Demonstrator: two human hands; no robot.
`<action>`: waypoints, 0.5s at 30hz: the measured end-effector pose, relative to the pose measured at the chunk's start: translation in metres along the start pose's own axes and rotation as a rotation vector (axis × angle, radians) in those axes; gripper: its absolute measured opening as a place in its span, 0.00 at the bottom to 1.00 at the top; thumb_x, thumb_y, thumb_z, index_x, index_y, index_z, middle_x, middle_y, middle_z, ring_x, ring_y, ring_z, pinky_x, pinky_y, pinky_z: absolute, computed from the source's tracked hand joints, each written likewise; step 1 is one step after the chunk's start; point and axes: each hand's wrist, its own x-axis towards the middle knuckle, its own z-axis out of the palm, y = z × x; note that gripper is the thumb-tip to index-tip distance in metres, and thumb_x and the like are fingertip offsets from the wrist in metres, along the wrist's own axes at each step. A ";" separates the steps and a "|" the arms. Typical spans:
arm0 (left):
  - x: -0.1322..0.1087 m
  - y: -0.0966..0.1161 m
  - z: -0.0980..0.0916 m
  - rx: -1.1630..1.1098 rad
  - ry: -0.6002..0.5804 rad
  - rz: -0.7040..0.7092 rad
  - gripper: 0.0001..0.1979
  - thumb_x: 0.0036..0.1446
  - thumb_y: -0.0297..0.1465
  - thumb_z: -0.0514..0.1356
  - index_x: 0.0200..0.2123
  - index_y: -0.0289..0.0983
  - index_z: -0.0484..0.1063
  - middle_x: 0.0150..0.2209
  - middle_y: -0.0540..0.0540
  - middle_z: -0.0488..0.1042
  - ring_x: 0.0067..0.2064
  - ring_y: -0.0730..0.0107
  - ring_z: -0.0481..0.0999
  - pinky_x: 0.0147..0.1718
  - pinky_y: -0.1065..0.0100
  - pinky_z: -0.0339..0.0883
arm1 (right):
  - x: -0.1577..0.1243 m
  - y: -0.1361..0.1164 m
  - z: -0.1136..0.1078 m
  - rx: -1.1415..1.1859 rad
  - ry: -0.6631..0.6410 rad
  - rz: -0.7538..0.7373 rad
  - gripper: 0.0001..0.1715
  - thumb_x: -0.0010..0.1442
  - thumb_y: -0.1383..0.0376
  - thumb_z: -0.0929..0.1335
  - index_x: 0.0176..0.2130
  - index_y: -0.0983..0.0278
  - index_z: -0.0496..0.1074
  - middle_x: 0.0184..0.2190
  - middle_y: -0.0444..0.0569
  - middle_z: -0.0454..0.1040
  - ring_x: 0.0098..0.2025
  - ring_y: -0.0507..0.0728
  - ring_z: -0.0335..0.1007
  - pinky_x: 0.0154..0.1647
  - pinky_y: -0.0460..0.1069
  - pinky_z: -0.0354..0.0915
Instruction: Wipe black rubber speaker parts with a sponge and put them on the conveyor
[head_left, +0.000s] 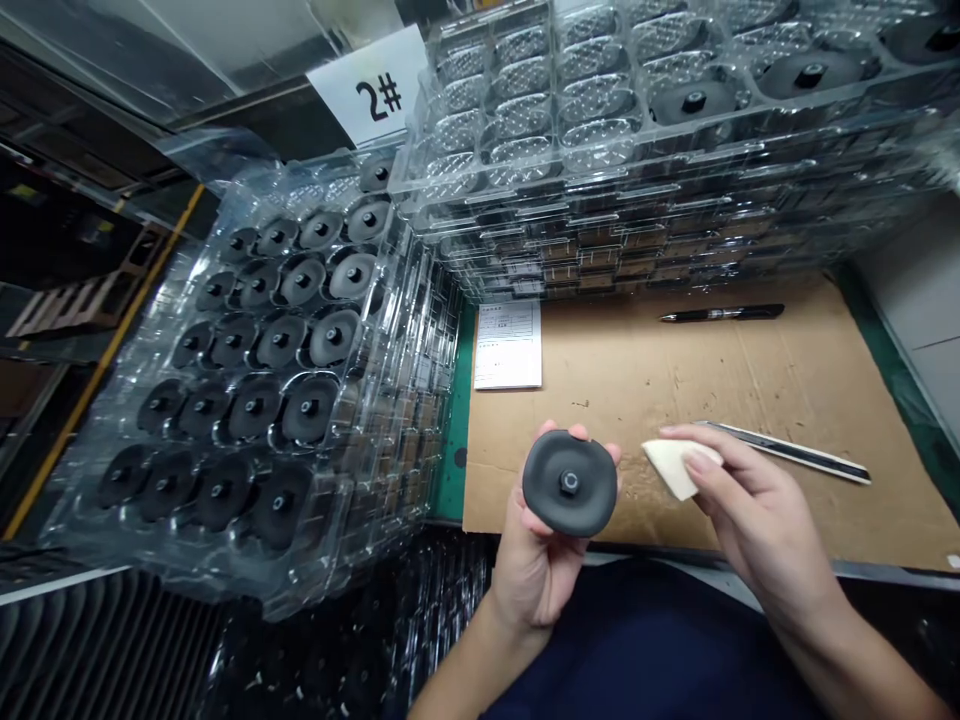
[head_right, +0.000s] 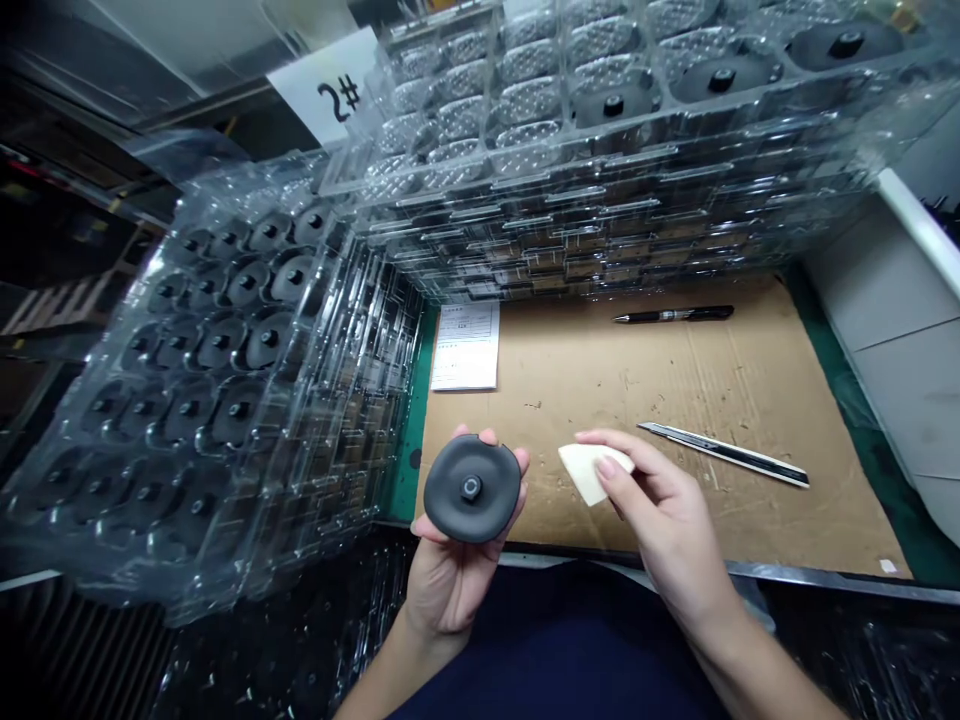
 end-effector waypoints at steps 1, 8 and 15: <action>0.000 0.000 0.000 -0.007 0.000 -0.002 0.26 0.43 0.41 0.67 0.48 0.50 0.71 0.54 0.51 0.68 0.54 0.56 0.70 0.53 0.61 0.65 | -0.002 0.007 0.000 0.026 -0.022 0.056 0.16 0.59 0.58 0.65 0.46 0.60 0.72 0.42 0.50 0.74 0.36 0.53 0.70 0.30 0.45 0.66; -0.003 -0.002 -0.001 0.042 0.044 -0.033 0.30 0.40 0.41 0.68 0.50 0.49 0.69 0.55 0.48 0.66 0.54 0.51 0.69 0.56 0.53 0.60 | -0.012 0.018 0.003 -0.080 -0.234 0.181 0.20 0.57 0.54 0.65 0.45 0.61 0.73 0.44 0.51 0.74 0.40 0.56 0.72 0.35 0.47 0.69; -0.007 -0.005 -0.003 0.013 -0.013 -0.054 0.29 0.44 0.42 0.66 0.52 0.47 0.67 0.56 0.45 0.66 0.54 0.54 0.70 0.55 0.57 0.62 | -0.005 0.023 0.004 -0.164 -0.246 0.126 0.22 0.59 0.54 0.63 0.48 0.63 0.70 0.45 0.51 0.74 0.42 0.56 0.72 0.40 0.49 0.69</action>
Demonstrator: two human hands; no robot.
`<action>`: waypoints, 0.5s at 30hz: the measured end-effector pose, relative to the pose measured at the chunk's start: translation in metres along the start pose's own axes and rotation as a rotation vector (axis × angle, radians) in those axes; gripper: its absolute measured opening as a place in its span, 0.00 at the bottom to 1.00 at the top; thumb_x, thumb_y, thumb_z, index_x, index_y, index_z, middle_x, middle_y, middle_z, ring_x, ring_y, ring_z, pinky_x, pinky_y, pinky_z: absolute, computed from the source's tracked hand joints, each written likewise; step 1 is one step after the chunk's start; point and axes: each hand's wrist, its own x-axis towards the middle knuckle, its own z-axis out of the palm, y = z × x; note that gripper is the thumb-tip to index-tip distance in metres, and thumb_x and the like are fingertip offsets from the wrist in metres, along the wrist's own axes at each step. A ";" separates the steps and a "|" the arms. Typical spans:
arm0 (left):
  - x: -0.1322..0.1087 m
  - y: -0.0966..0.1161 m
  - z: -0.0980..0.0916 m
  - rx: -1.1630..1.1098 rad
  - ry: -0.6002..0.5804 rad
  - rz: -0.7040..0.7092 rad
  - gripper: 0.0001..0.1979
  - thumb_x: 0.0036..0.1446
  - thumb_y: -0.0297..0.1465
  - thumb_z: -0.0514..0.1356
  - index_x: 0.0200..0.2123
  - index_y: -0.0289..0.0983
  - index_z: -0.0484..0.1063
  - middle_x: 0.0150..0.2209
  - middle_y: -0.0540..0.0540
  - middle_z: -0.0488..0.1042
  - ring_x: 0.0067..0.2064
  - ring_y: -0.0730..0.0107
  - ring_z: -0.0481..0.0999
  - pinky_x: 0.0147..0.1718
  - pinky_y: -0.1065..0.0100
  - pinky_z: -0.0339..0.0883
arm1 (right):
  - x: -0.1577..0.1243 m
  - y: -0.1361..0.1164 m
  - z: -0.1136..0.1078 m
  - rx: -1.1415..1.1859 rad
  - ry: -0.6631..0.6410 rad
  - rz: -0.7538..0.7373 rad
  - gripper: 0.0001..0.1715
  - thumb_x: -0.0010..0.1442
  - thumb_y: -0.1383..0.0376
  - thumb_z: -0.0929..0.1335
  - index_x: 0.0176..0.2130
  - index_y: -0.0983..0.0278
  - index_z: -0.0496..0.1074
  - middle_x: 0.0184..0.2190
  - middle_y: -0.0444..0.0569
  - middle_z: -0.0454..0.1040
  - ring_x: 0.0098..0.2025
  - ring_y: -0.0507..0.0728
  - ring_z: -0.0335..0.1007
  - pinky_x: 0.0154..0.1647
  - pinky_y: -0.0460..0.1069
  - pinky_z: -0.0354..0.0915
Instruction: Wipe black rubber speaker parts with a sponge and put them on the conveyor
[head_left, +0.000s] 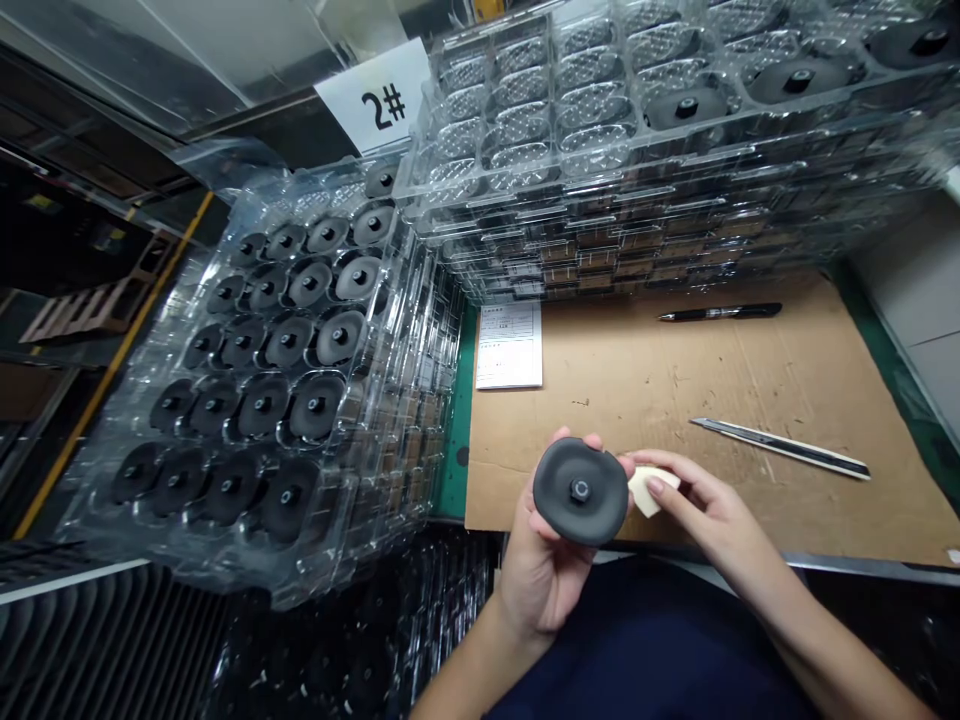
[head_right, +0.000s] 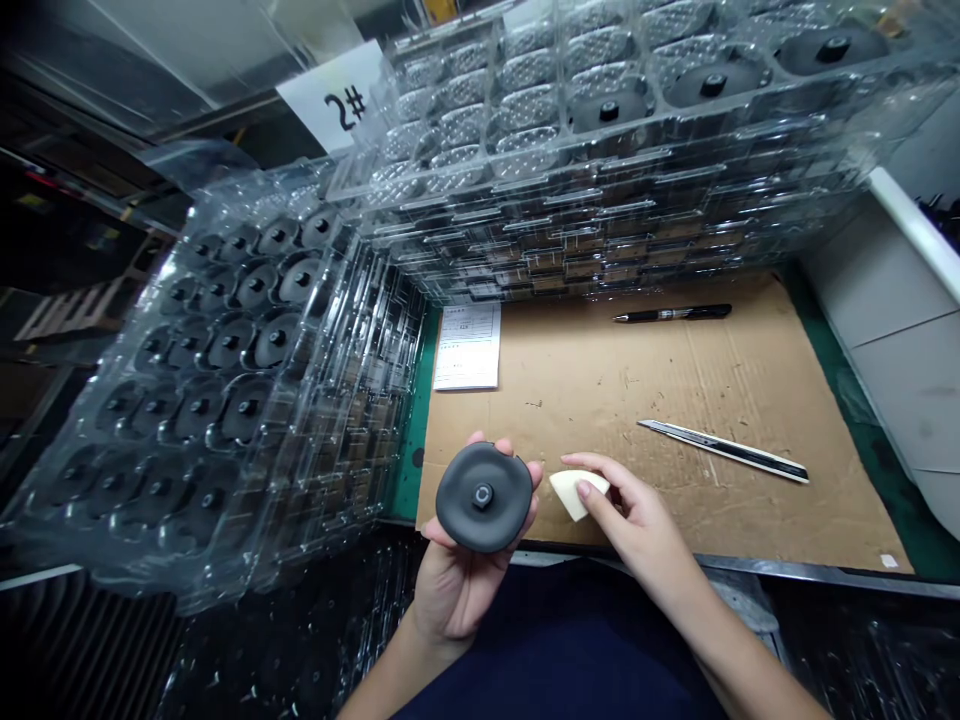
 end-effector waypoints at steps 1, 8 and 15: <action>-0.001 0.000 -0.001 -0.003 0.003 -0.007 0.29 0.45 0.43 0.65 0.52 0.47 0.67 0.57 0.45 0.66 0.54 0.53 0.70 0.54 0.57 0.62 | 0.001 0.001 0.000 -0.023 0.005 -0.007 0.21 0.60 0.54 0.63 0.49 0.62 0.70 0.45 0.51 0.74 0.42 0.56 0.72 0.40 0.50 0.69; -0.003 -0.002 -0.004 0.023 0.044 -0.037 0.33 0.42 0.45 0.67 0.53 0.47 0.65 0.58 0.45 0.64 0.56 0.52 0.66 0.54 0.58 0.63 | 0.004 0.012 0.006 -0.054 -0.015 -0.066 0.21 0.60 0.55 0.63 0.48 0.63 0.70 0.44 0.51 0.74 0.42 0.57 0.71 0.42 0.51 0.69; -0.003 -0.004 -0.001 0.037 0.038 0.009 0.30 0.43 0.43 0.66 0.51 0.47 0.67 0.56 0.47 0.65 0.54 0.52 0.68 0.55 0.55 0.61 | -0.012 -0.008 0.004 -0.063 0.169 -0.142 0.14 0.62 0.60 0.63 0.47 0.61 0.69 0.45 0.49 0.73 0.46 0.55 0.69 0.44 0.49 0.67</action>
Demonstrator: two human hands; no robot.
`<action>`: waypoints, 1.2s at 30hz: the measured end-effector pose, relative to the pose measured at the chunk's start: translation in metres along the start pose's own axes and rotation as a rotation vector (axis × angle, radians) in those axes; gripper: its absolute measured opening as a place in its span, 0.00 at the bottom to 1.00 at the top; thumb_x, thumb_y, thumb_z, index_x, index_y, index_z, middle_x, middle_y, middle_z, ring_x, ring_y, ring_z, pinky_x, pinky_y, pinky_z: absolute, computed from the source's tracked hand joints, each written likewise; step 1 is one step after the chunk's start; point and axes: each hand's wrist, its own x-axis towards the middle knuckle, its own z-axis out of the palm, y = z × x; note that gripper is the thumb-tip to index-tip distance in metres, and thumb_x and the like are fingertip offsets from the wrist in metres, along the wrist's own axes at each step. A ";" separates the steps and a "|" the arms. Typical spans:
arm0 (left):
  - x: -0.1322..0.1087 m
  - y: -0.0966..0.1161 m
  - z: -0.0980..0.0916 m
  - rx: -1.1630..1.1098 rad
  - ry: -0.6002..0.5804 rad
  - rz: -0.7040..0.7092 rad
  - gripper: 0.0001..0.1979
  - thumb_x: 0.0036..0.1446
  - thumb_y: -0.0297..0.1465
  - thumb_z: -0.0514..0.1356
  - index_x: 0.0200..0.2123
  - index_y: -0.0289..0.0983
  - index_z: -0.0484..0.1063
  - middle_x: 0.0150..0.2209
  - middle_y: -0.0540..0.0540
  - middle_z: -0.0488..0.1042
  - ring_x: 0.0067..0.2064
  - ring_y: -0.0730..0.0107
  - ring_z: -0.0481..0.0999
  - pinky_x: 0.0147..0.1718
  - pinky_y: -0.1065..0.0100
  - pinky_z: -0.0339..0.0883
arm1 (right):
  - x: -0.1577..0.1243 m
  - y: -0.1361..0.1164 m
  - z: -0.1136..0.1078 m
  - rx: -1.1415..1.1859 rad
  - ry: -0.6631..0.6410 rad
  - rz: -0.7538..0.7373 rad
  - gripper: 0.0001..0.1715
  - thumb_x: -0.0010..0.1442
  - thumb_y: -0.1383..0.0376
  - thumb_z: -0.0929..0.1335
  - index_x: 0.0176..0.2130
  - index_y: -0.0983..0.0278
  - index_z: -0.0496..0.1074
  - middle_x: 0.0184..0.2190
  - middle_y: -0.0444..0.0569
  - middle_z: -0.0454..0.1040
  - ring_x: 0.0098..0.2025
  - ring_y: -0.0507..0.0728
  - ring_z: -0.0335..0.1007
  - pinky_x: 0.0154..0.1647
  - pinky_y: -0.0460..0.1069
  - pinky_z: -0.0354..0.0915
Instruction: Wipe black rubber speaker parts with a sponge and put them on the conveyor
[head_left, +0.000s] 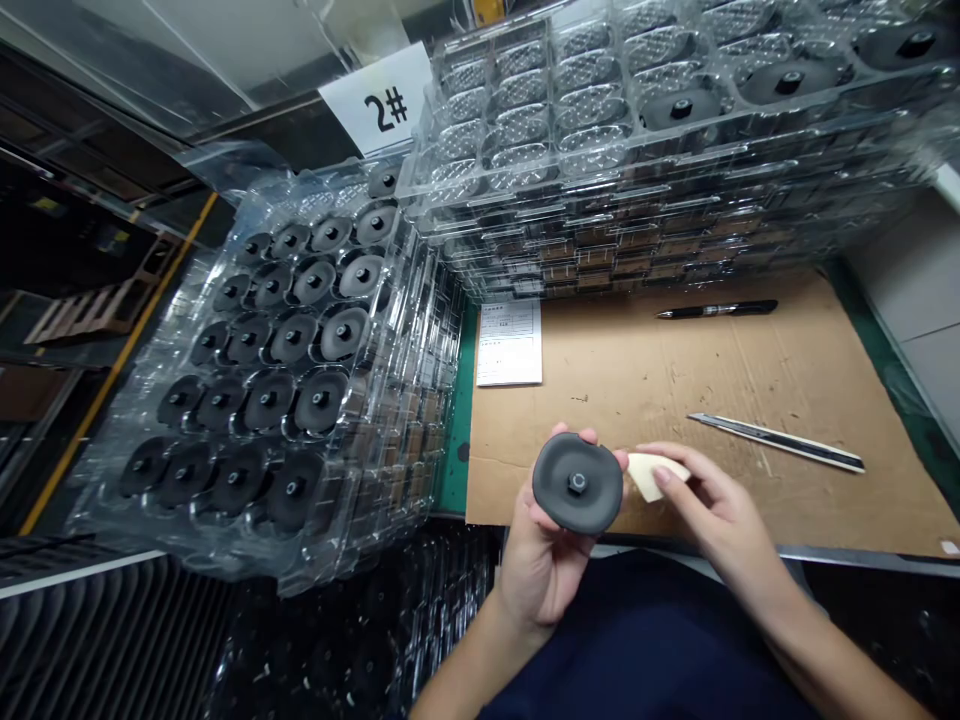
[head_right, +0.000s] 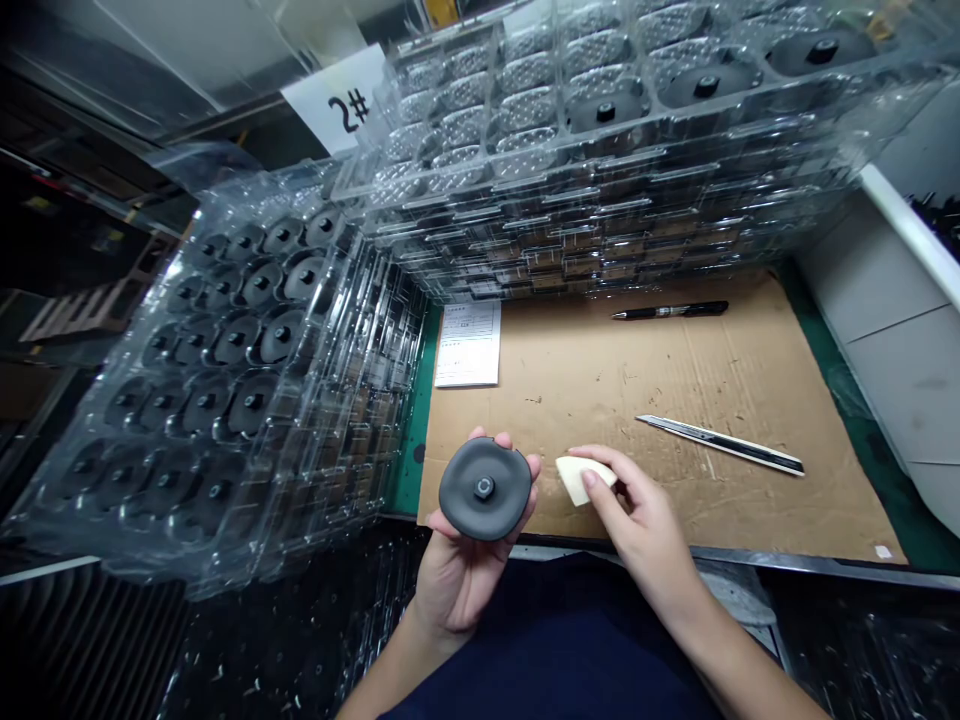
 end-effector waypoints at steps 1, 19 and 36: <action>0.001 -0.001 0.001 0.011 0.010 0.018 0.29 0.43 0.42 0.67 0.51 0.47 0.68 0.55 0.47 0.66 0.54 0.52 0.69 0.55 0.55 0.61 | -0.003 -0.010 -0.002 -0.027 0.065 -0.080 0.13 0.62 0.63 0.63 0.47 0.60 0.69 0.45 0.48 0.73 0.46 0.55 0.68 0.43 0.48 0.66; 0.013 0.006 -0.007 0.077 -0.017 0.318 0.26 0.48 0.30 0.66 0.52 0.47 0.68 0.53 0.50 0.71 0.56 0.56 0.68 0.52 0.66 0.66 | 0.000 -0.065 -0.008 -0.209 -0.428 -0.464 0.15 0.61 0.71 0.63 0.45 0.58 0.70 0.30 0.43 0.72 0.31 0.50 0.65 0.34 0.47 0.60; 0.021 0.008 -0.023 1.100 -0.143 0.849 0.50 0.50 0.28 0.64 0.64 0.48 0.31 0.53 0.38 0.64 0.52 0.58 0.69 0.53 0.49 0.62 | 0.024 0.058 -0.031 -0.668 0.256 -0.290 0.21 0.61 0.59 0.63 0.52 0.60 0.69 0.47 0.55 0.68 0.51 0.63 0.60 0.54 0.60 0.54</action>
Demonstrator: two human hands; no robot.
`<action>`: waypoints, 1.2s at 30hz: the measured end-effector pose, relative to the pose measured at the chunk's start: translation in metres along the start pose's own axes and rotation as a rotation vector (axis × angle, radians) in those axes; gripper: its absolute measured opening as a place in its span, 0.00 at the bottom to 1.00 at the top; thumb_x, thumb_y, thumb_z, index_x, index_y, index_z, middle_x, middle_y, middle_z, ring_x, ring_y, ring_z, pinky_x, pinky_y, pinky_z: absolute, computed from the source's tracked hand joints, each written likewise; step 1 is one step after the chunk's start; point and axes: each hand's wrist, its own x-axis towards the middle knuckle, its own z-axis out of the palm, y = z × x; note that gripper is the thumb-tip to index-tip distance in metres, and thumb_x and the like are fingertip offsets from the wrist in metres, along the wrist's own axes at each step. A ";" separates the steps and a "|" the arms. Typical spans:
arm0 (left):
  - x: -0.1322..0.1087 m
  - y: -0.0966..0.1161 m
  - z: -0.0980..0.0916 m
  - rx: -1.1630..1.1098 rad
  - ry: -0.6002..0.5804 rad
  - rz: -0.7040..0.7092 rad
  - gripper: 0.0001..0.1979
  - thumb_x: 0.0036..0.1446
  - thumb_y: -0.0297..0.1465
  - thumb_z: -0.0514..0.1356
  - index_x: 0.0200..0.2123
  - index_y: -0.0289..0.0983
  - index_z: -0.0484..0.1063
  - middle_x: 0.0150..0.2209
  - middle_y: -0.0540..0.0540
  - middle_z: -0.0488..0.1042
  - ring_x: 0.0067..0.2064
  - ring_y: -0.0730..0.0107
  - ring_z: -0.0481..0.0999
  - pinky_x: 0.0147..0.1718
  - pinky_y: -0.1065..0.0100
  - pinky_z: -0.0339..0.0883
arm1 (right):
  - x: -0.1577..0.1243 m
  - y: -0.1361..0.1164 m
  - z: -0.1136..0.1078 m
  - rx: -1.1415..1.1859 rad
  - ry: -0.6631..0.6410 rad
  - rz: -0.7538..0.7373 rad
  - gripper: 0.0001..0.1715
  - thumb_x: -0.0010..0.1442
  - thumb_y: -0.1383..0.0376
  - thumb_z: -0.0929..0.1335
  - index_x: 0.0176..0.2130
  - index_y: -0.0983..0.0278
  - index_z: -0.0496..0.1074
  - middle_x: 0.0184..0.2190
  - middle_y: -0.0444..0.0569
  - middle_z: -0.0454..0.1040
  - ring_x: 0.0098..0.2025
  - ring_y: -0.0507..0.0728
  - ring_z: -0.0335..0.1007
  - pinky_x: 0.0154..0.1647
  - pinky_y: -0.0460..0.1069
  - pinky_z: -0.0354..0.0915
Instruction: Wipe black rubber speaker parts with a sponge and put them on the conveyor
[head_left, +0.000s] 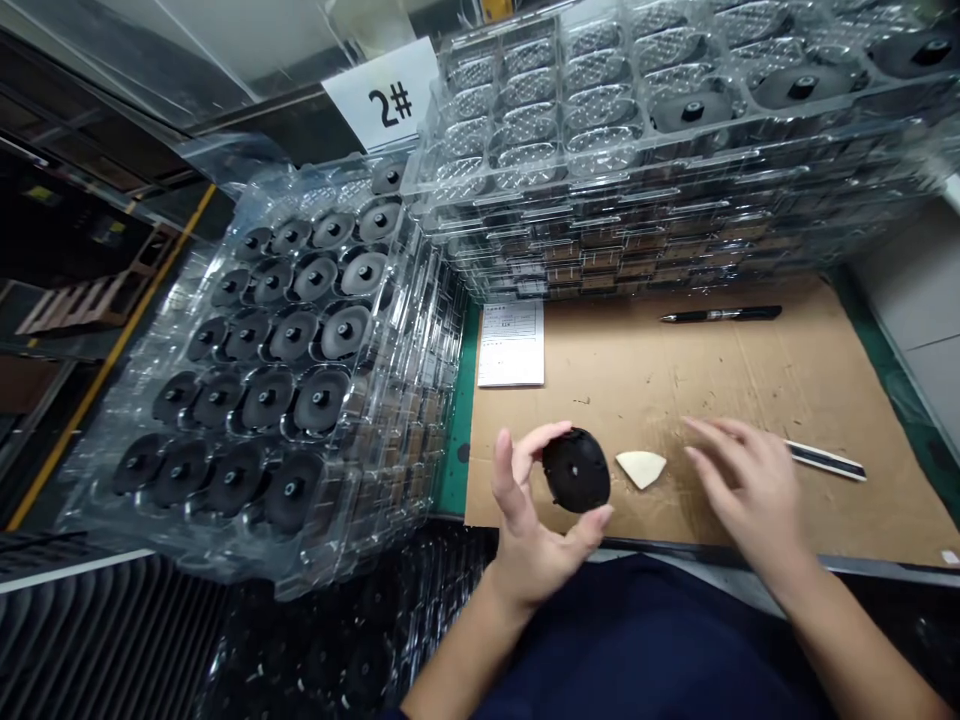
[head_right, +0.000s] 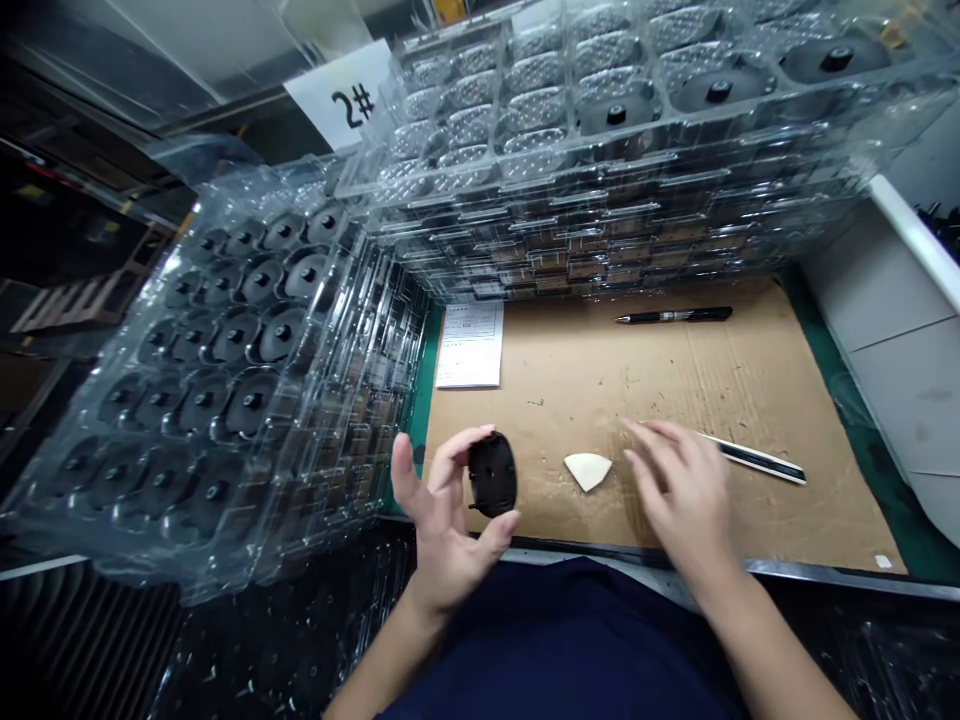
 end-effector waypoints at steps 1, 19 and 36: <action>0.001 -0.001 -0.001 0.143 -0.013 0.056 0.53 0.47 0.24 0.65 0.64 0.45 0.28 0.52 0.37 0.65 0.52 0.59 0.68 0.53 0.50 0.62 | 0.000 0.011 -0.004 -0.079 0.063 0.046 0.22 0.60 0.58 0.63 0.52 0.61 0.69 0.48 0.56 0.67 0.52 0.65 0.59 0.54 0.62 0.52; 0.005 0.005 0.003 0.469 0.094 0.123 0.56 0.40 0.23 0.70 0.64 0.40 0.35 0.48 0.38 0.66 0.49 0.59 0.70 0.48 0.54 0.68 | 0.007 -0.077 -0.043 0.380 -0.169 -0.156 0.22 0.62 0.68 0.63 0.54 0.52 0.65 0.43 0.43 0.72 0.43 0.50 0.68 0.43 0.45 0.64; 0.006 0.000 -0.003 0.592 0.175 0.190 0.56 0.39 0.26 0.71 0.64 0.41 0.38 0.48 0.38 0.67 0.48 0.58 0.70 0.49 0.51 0.66 | 0.011 -0.096 -0.050 0.162 -0.186 -0.212 0.21 0.61 0.68 0.65 0.53 0.53 0.68 0.39 0.45 0.72 0.39 0.52 0.66 0.40 0.47 0.64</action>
